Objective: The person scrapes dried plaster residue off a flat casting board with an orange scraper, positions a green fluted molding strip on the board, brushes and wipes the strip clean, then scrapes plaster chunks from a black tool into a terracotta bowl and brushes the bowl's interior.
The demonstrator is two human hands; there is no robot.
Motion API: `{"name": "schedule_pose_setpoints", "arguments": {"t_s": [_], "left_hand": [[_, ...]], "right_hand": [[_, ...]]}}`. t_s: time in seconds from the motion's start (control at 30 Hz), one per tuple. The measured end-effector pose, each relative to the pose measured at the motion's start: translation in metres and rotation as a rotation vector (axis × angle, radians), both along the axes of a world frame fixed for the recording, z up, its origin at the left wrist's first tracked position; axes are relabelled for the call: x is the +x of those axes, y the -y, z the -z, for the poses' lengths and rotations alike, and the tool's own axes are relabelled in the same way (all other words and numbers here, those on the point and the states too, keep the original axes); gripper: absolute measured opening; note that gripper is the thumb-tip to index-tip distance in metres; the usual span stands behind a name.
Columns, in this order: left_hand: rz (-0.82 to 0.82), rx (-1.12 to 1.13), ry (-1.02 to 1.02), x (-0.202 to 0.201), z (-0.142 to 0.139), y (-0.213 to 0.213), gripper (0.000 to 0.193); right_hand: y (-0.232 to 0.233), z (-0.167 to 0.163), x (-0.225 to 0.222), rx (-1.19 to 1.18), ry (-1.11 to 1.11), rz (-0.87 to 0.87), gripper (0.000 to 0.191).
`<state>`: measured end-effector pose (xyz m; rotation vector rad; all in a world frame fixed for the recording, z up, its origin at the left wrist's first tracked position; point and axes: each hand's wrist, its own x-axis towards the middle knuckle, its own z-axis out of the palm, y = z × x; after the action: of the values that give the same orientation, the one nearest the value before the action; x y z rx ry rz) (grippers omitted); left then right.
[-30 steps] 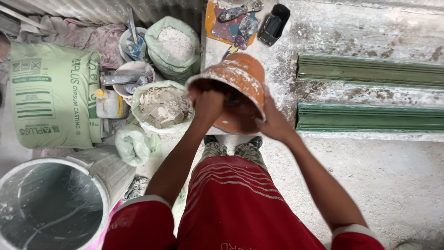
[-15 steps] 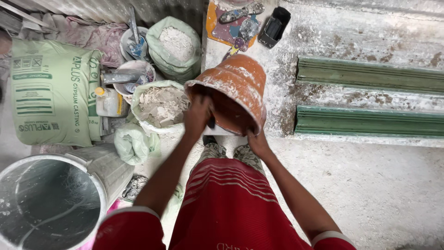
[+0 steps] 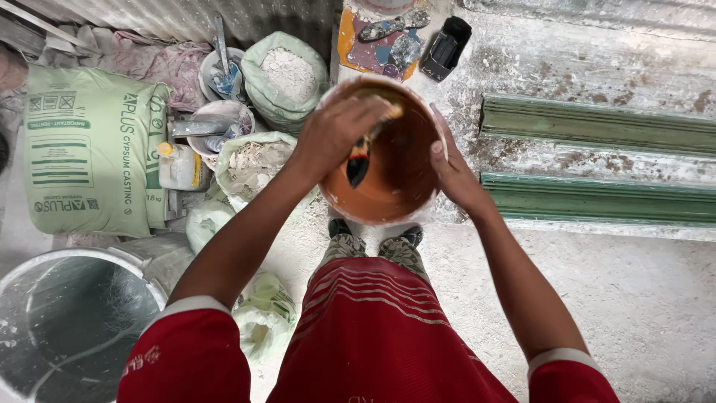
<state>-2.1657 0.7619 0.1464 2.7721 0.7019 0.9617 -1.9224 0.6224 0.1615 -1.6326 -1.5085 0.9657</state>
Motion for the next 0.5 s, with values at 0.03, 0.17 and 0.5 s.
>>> {"name": "schedule_pose_setpoints", "arguments": {"t_s": [0.03, 0.17, 0.5], "left_hand": [[-0.117, -0.106, -0.154, 0.001, 0.005, -0.002, 0.037], [-0.18, -0.92, -0.511, 0.024, 0.041, 0.022, 0.034], [-0.184, -0.974, 0.177, 0.066, 0.036, 0.086, 0.023]], "right_hand": [[-0.004, -0.001, -0.007, -0.028, -0.099, 0.073, 0.089], [-0.011, 0.005, -0.024, 0.115, -0.397, 0.18, 0.08], [-0.019, -0.013, -0.007, 0.013, -0.295, -0.058, 0.079]]}}
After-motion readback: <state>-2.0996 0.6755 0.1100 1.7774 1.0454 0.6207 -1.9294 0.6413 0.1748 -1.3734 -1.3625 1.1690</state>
